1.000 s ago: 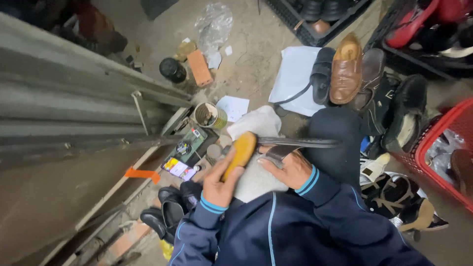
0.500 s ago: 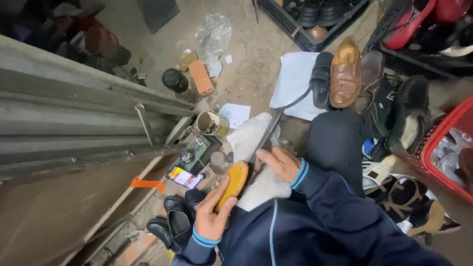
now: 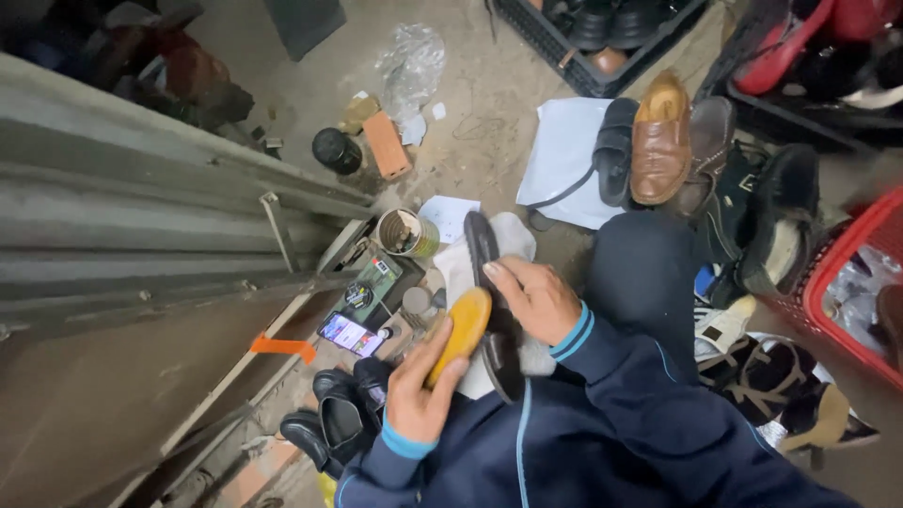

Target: Cleaning and preparing shoe soles for repair using a brush and a small hammer.

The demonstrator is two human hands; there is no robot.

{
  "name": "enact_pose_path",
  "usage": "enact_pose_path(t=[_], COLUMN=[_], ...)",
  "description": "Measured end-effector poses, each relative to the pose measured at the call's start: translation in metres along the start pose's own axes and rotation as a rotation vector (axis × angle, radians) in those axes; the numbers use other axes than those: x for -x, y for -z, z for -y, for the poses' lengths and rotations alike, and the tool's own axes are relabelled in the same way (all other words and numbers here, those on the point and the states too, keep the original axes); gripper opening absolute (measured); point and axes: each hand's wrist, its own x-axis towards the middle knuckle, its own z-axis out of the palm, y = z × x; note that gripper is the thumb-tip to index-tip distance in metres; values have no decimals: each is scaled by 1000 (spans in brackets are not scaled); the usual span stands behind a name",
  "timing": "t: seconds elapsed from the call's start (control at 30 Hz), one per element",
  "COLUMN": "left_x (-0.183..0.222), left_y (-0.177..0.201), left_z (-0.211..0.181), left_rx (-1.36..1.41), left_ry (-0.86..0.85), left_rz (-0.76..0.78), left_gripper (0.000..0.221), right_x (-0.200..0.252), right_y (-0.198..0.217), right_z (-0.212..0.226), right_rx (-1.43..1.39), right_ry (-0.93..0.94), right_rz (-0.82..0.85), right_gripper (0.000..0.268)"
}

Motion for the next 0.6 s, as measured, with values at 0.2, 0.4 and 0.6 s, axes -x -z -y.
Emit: enact_pose_path(t=[0.2,0.4,0.6], left_x=[-42,-62,-54], left_y=[-19,-29,-29], left_z=[26,59,42], left_rx=[2,-86,-62], left_ry=[29,22,12], left_rz=[-228,-245,-89], left_gripper=[45,46,50], right_x=[2,7,-6], right_y=[-15,-9,9], right_z=[-14,-26,-3], right_rx=[-161,-203,-116], right_ry=[-168,-147,-130], right_rz=[100,150,182], right_gripper=[32,34,32])
